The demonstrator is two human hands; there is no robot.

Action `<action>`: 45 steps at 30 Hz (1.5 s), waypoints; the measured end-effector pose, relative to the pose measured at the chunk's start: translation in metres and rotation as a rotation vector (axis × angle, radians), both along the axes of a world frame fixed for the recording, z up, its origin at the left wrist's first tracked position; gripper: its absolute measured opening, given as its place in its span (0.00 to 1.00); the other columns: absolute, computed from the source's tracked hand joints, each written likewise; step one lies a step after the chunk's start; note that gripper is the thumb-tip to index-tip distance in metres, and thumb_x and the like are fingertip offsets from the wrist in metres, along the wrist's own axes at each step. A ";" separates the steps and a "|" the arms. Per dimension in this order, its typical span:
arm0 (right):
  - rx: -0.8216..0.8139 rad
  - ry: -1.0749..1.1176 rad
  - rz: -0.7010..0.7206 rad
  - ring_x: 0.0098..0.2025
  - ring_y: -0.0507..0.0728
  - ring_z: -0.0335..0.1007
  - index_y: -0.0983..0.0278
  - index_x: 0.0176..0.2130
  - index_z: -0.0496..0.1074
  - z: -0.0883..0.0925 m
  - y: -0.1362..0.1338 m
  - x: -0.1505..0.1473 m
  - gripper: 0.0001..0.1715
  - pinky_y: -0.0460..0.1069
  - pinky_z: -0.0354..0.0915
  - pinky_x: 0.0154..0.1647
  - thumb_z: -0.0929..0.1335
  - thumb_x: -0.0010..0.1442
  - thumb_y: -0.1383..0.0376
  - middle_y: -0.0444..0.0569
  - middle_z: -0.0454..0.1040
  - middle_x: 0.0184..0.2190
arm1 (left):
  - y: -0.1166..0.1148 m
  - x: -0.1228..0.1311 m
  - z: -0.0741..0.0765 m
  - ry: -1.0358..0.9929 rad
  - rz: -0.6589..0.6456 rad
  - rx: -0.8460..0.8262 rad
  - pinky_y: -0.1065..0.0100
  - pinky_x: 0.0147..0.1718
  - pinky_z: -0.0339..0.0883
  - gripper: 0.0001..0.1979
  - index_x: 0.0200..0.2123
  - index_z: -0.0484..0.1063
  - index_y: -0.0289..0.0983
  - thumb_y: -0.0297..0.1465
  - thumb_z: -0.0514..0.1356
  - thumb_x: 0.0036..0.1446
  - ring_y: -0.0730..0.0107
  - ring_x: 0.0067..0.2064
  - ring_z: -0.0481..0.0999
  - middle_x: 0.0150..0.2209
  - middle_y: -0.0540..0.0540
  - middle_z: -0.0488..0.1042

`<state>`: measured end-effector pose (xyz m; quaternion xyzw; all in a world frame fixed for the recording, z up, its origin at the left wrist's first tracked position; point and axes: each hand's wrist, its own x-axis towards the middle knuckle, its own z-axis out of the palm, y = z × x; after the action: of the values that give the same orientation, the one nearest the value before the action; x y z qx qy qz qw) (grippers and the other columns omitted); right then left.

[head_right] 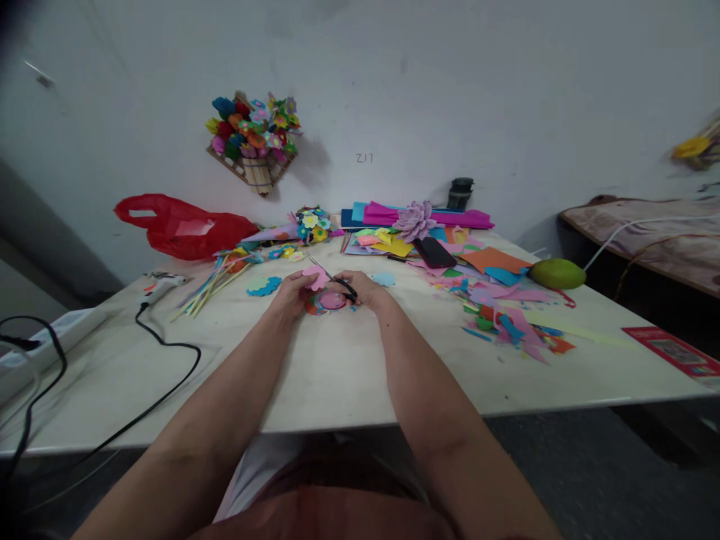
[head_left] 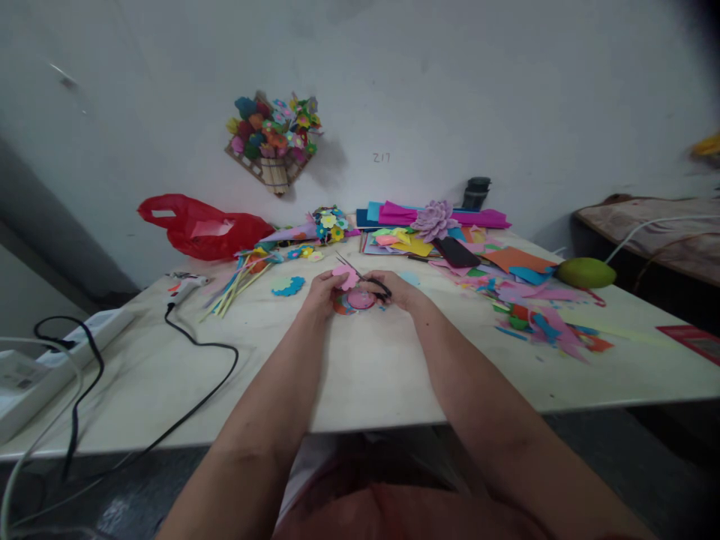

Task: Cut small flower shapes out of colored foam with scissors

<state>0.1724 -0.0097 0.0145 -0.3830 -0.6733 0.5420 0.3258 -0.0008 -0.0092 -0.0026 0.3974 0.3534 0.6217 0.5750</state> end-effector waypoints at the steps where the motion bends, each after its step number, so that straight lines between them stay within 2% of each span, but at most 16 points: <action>1: 0.003 0.000 0.000 0.13 0.44 0.56 0.67 0.33 0.67 0.000 0.000 0.000 0.13 0.40 0.46 0.10 0.69 0.53 0.59 0.39 0.65 0.15 | 0.000 0.000 0.000 -0.001 -0.003 0.004 0.72 0.25 0.67 0.13 0.22 0.70 0.33 0.28 0.70 0.31 0.77 0.22 0.69 0.20 0.50 0.70; 6: 0.008 -0.012 -0.020 0.13 0.45 0.57 0.67 0.34 0.67 0.001 0.000 -0.001 0.13 0.40 0.46 0.10 0.69 0.53 0.59 0.40 0.65 0.15 | 0.001 0.000 -0.001 0.001 0.001 0.017 0.72 0.24 0.66 0.14 0.20 0.67 0.34 0.28 0.70 0.31 0.77 0.21 0.68 0.19 0.52 0.68; 15: 0.070 0.018 -0.018 0.12 0.46 0.58 0.67 0.34 0.69 -0.005 0.005 -0.004 0.15 0.40 0.46 0.09 0.68 0.54 0.57 0.41 0.66 0.15 | 0.003 0.001 -0.003 0.040 0.015 0.016 0.72 0.24 0.66 0.16 0.22 0.70 0.33 0.31 0.71 0.29 0.77 0.22 0.69 0.20 0.50 0.70; 32: 0.079 0.032 -0.120 0.12 0.46 0.57 0.66 0.32 0.68 -0.007 0.004 -0.015 0.16 0.41 0.46 0.08 0.70 0.51 0.56 0.40 0.65 0.13 | 0.004 0.005 -0.004 0.055 0.069 0.011 0.72 0.24 0.66 0.15 0.20 0.69 0.33 0.33 0.71 0.29 0.78 0.21 0.67 0.18 0.51 0.68; 39: 0.090 0.009 -0.143 0.12 0.47 0.57 0.66 0.32 0.68 -0.007 0.005 -0.016 0.17 0.41 0.46 0.09 0.71 0.49 0.56 0.40 0.64 0.14 | 0.002 0.007 -0.002 0.027 0.066 0.032 0.72 0.25 0.67 0.18 0.24 0.71 0.33 0.33 0.72 0.28 0.77 0.21 0.68 0.20 0.51 0.69; 45: 0.076 0.028 -0.144 0.13 0.47 0.56 0.66 0.33 0.68 -0.005 0.003 -0.017 0.16 0.41 0.47 0.10 0.71 0.49 0.57 0.39 0.63 0.13 | 0.001 0.007 -0.001 0.017 0.083 0.067 0.72 0.24 0.67 0.18 0.22 0.68 0.34 0.37 0.71 0.32 0.79 0.20 0.66 0.18 0.53 0.66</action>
<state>0.1554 -0.0062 0.0092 -0.4103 -0.6595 0.4966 0.3874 0.0067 -0.0084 -0.0040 0.4069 0.3535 0.6532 0.5319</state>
